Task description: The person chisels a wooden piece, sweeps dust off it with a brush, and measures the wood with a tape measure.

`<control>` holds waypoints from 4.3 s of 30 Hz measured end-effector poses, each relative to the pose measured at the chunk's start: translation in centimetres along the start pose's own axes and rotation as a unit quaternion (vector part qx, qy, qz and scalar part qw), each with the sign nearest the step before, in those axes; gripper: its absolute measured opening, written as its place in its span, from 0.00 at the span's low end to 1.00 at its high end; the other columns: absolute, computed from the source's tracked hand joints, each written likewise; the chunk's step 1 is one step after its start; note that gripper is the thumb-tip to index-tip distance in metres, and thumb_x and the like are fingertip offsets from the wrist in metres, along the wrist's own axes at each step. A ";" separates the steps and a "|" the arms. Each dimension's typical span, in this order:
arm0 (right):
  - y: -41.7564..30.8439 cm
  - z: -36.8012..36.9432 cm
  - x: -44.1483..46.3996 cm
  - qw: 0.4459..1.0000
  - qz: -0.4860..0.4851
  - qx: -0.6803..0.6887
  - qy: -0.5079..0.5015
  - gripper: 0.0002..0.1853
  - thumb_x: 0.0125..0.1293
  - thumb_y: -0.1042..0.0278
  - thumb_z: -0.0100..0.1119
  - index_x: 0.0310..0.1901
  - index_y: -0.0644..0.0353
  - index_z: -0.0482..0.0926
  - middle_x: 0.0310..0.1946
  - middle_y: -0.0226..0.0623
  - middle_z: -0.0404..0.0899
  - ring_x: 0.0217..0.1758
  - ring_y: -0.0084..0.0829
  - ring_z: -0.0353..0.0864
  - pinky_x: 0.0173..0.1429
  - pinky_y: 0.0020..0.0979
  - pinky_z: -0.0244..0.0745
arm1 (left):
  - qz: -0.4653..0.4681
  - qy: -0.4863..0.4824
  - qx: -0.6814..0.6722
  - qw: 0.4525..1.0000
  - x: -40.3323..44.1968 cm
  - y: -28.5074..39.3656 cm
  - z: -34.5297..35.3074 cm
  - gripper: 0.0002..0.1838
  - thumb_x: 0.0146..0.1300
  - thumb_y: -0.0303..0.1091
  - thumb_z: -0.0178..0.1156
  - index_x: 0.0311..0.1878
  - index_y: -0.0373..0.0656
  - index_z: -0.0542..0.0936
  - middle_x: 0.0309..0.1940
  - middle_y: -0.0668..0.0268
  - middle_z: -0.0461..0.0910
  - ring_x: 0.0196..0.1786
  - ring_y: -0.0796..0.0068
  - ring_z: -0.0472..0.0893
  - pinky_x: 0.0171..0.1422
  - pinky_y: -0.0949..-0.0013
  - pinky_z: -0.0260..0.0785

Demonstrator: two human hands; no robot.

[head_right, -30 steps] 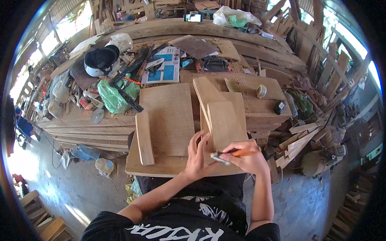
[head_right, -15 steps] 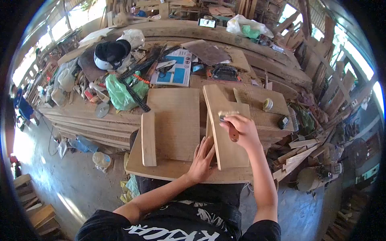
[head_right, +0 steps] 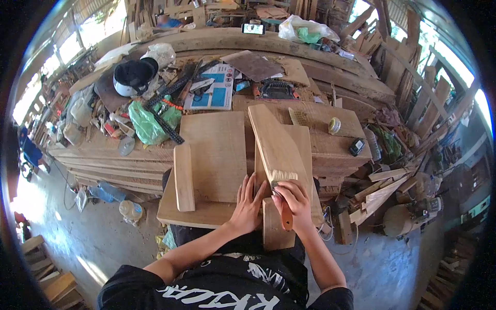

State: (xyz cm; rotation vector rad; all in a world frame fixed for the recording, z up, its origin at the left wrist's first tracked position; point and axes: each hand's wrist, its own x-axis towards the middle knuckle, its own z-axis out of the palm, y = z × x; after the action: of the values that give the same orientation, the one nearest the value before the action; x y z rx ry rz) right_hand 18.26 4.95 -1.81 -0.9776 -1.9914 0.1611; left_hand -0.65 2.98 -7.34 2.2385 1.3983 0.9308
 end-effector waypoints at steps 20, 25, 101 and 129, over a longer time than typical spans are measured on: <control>-1.1 1.4 -4.4 0.971 0.157 -0.069 0.169 0.17 0.78 0.57 0.54 0.55 0.60 0.83 0.71 0.56 0.70 0.76 0.56 0.65 0.79 0.56 0.57 | 0.016 -0.200 -0.253 0.946 -5.3 4.1 -3.4 0.74 0.56 0.54 0.79 0.85 0.34 0.31 0.77 0.29 0.59 0.77 0.32 0.66 0.82 0.50 0.61; -0.1 2.2 -3.5 0.944 0.211 0.048 0.250 0.19 0.85 0.56 0.47 0.61 0.62 0.79 0.72 0.54 0.70 0.76 0.49 0.69 0.81 0.47 0.58 | 0.060 -0.167 -0.292 0.940 -5.2 3.8 -3.1 0.71 0.54 0.49 0.81 0.86 0.35 0.39 0.82 0.36 0.55 0.85 0.35 0.54 0.85 0.49 0.55; -6.1 -8.3 3.5 0.964 0.231 -0.020 -0.128 0.20 0.78 0.61 0.60 0.60 0.71 0.81 0.51 0.58 0.86 0.56 0.58 0.86 0.59 0.44 0.79 | 0.122 0.085 -0.067 0.987 2.4 3.8 1.9 0.58 0.57 0.45 0.74 0.86 0.40 0.52 0.86 0.44 0.46 0.88 0.37 0.45 0.84 0.26 0.39; -4.9 -7.4 2.9 0.949 0.248 -0.156 -0.116 0.21 0.78 0.65 0.56 0.66 0.69 0.77 0.56 0.58 0.83 0.59 0.60 0.82 0.62 0.50 0.77 | 0.130 0.064 0.001 0.989 1.4 2.4 2.2 0.53 0.63 0.57 0.70 0.86 0.48 0.57 0.87 0.60 0.52 0.88 0.46 0.49 0.83 0.26 0.41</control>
State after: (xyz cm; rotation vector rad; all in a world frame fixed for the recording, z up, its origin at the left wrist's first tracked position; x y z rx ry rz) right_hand 20.18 1.76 6.74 -1.7289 -1.9767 0.2506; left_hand 2.84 3.29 -6.99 2.4402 1.1746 1.1766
